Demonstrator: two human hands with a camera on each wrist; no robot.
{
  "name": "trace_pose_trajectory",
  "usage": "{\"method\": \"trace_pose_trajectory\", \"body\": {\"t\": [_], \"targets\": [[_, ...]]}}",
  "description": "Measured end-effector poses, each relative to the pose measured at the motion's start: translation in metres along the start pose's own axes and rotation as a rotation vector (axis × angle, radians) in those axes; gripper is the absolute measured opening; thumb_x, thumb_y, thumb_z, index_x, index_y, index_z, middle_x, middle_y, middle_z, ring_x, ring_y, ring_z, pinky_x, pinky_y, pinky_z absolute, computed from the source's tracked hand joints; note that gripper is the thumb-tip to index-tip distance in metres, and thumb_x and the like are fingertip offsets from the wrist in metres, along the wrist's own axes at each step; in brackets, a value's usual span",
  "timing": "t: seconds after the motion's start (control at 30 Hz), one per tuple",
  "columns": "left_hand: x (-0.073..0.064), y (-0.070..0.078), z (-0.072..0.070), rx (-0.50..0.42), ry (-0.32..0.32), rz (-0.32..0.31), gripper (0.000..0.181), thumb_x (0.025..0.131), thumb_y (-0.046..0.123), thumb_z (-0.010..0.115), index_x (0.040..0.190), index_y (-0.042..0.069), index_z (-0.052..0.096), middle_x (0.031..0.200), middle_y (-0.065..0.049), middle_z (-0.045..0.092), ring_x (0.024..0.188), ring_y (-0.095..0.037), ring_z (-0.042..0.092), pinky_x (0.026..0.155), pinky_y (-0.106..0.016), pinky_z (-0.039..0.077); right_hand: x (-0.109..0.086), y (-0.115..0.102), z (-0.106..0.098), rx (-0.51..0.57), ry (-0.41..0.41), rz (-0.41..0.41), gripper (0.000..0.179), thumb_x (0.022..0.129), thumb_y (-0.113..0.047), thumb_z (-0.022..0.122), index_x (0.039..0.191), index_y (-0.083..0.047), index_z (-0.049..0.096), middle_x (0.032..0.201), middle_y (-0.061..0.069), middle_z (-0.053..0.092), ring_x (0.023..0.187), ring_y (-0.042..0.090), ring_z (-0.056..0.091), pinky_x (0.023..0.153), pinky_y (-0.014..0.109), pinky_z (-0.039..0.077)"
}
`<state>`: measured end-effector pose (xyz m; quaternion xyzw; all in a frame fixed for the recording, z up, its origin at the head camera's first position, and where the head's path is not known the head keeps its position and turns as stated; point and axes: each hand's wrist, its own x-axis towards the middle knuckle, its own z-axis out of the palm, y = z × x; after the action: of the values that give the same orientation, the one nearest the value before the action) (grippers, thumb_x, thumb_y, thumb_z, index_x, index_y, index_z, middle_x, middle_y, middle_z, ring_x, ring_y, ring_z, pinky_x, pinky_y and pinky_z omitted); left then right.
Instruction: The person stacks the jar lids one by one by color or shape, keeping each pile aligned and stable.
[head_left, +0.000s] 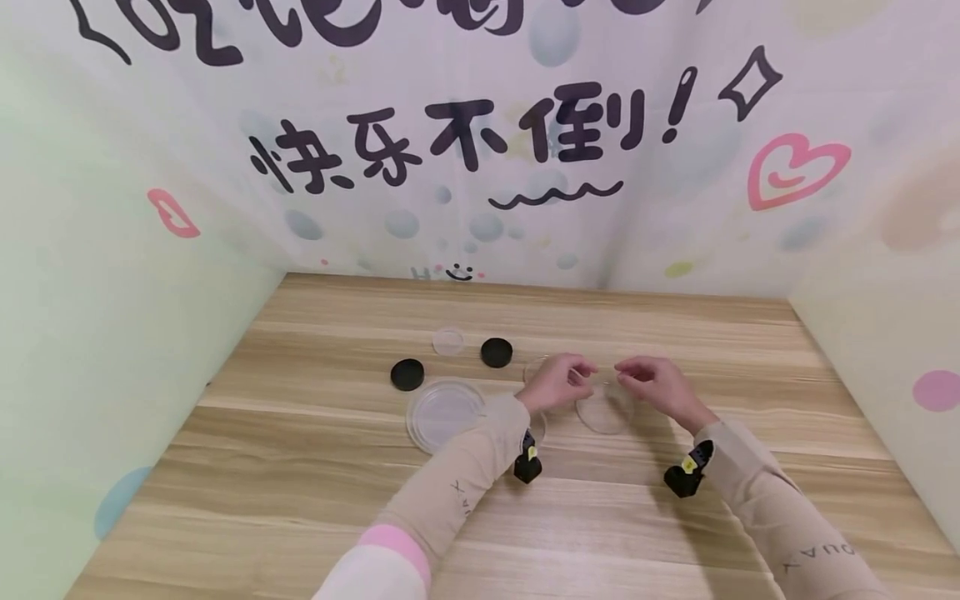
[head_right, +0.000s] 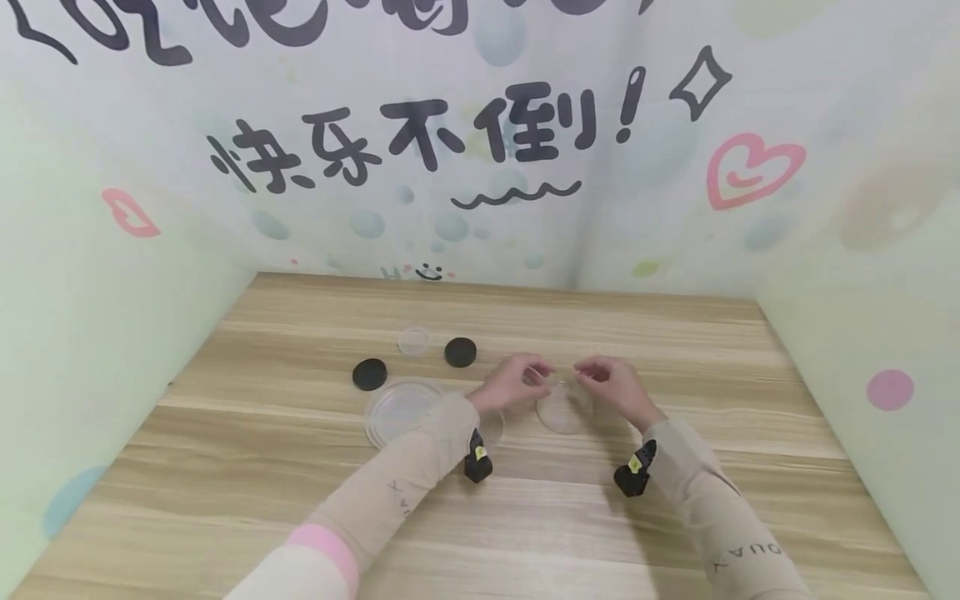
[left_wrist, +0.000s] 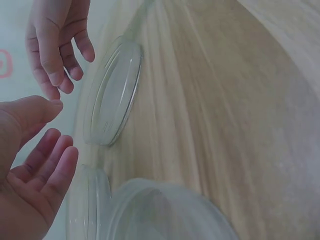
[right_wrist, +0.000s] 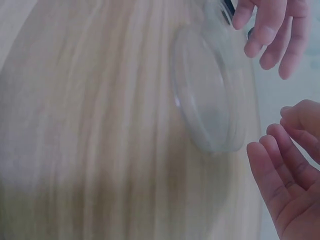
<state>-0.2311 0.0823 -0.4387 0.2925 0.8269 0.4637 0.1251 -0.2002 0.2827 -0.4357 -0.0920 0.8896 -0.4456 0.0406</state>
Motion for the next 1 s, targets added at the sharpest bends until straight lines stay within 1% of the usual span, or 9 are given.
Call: {"method": "trace_pose_trajectory", "body": {"t": [0.07, 0.2, 0.3, 0.37, 0.43, 0.6, 0.73, 0.9, 1.0], "targets": [[0.001, 0.000, 0.002, 0.023, 0.004, -0.002, 0.032, 0.077, 0.002, 0.065, 0.107, 0.000, 0.059, 0.101, -0.010, 0.059, 0.085, -0.013, 0.058, 0.072, -0.013, 0.045, 0.000, 0.003, 0.001, -0.009, 0.016, -0.009, 0.027, 0.085, -0.012, 0.058, 0.106, 0.007, 0.059, 0.096, 0.019, 0.061, 0.084, 0.025, 0.057, 0.060, 0.026, 0.051], [0.004, -0.002, 0.003, 0.039, 0.011, -0.011, 0.032, 0.077, 0.002, 0.065, 0.108, 0.000, 0.059, 0.102, -0.011, 0.059, 0.087, -0.016, 0.058, 0.075, -0.016, 0.046, -0.001, 0.009, 0.004, -0.013, 0.023, -0.004, 0.025, 0.084, -0.008, 0.059, 0.104, 0.008, 0.059, 0.093, 0.020, 0.062, 0.082, 0.025, 0.057, 0.058, 0.024, 0.050], [0.005, -0.001, 0.004, 0.029, 0.003, -0.025, 0.032, 0.077, 0.002, 0.065, 0.108, -0.001, 0.059, 0.103, -0.012, 0.060, 0.088, -0.016, 0.058, 0.074, -0.015, 0.046, -0.001, 0.012, 0.005, -0.004, 0.005, 0.019, 0.026, 0.084, -0.005, 0.058, 0.106, 0.008, 0.058, 0.093, 0.020, 0.062, 0.082, 0.023, 0.058, 0.058, 0.024, 0.050], [0.007, 0.000, 0.005, 0.031, -0.005, -0.037, 0.031, 0.077, 0.002, 0.065, 0.108, -0.001, 0.059, 0.103, -0.011, 0.061, 0.088, -0.014, 0.058, 0.073, -0.013, 0.045, -0.003, 0.012, 0.006, 0.019, -0.018, 0.042, 0.026, 0.084, -0.003, 0.057, 0.107, 0.009, 0.057, 0.094, 0.021, 0.061, 0.080, 0.022, 0.057, 0.059, 0.024, 0.051], [0.007, 0.001, 0.005, 0.026, -0.007, -0.039, 0.030, 0.077, 0.001, 0.064, 0.107, -0.001, 0.059, 0.103, -0.011, 0.061, 0.088, -0.014, 0.058, 0.073, -0.013, 0.045, -0.003, 0.012, 0.006, 0.041, -0.035, 0.066, 0.026, 0.084, -0.002, 0.057, 0.107, 0.010, 0.056, 0.094, 0.021, 0.061, 0.079, 0.020, 0.057, 0.060, 0.025, 0.052], [0.007, 0.002, 0.007, 0.043, 0.006, -0.037, 0.028, 0.077, -0.001, 0.064, 0.105, -0.001, 0.060, 0.101, -0.010, 0.061, 0.087, -0.013, 0.058, 0.075, -0.016, 0.046, -0.005, 0.012, 0.007, 0.063, -0.056, 0.096, 0.026, 0.083, -0.002, 0.057, 0.106, 0.010, 0.056, 0.093, 0.021, 0.060, 0.078, 0.021, 0.058, 0.061, 0.028, 0.052], [0.007, 0.001, 0.008, 0.071, 0.014, -0.038, 0.029, 0.076, -0.001, 0.065, 0.105, -0.001, 0.060, 0.102, -0.010, 0.062, 0.087, -0.013, 0.058, 0.074, -0.014, 0.045, -0.006, 0.013, 0.007, 0.063, -0.064, 0.117, 0.025, 0.084, -0.002, 0.057, 0.106, 0.010, 0.056, 0.095, 0.022, 0.060, 0.080, 0.021, 0.057, 0.061, 0.029, 0.053], [0.007, 0.000, 0.010, 0.080, 0.022, -0.036, 0.029, 0.075, -0.003, 0.065, 0.104, -0.001, 0.061, 0.101, -0.010, 0.062, 0.087, -0.015, 0.059, 0.073, -0.013, 0.045, -0.006, 0.015, 0.005, 0.045, -0.067, 0.111, 0.023, 0.085, -0.002, 0.055, 0.105, 0.009, 0.057, 0.098, 0.024, 0.059, 0.079, 0.022, 0.057, 0.060, 0.029, 0.052], [0.008, -0.001, 0.011, 0.077, 0.021, -0.035, 0.029, 0.075, -0.004, 0.065, 0.103, 0.000, 0.061, 0.101, -0.010, 0.062, 0.087, -0.015, 0.059, 0.073, -0.013, 0.044, -0.005, 0.017, 0.004, 0.038, -0.069, 0.099, 0.022, 0.085, -0.003, 0.055, 0.104, 0.009, 0.058, 0.097, 0.023, 0.060, 0.078, 0.023, 0.057, 0.059, 0.029, 0.052]]}}
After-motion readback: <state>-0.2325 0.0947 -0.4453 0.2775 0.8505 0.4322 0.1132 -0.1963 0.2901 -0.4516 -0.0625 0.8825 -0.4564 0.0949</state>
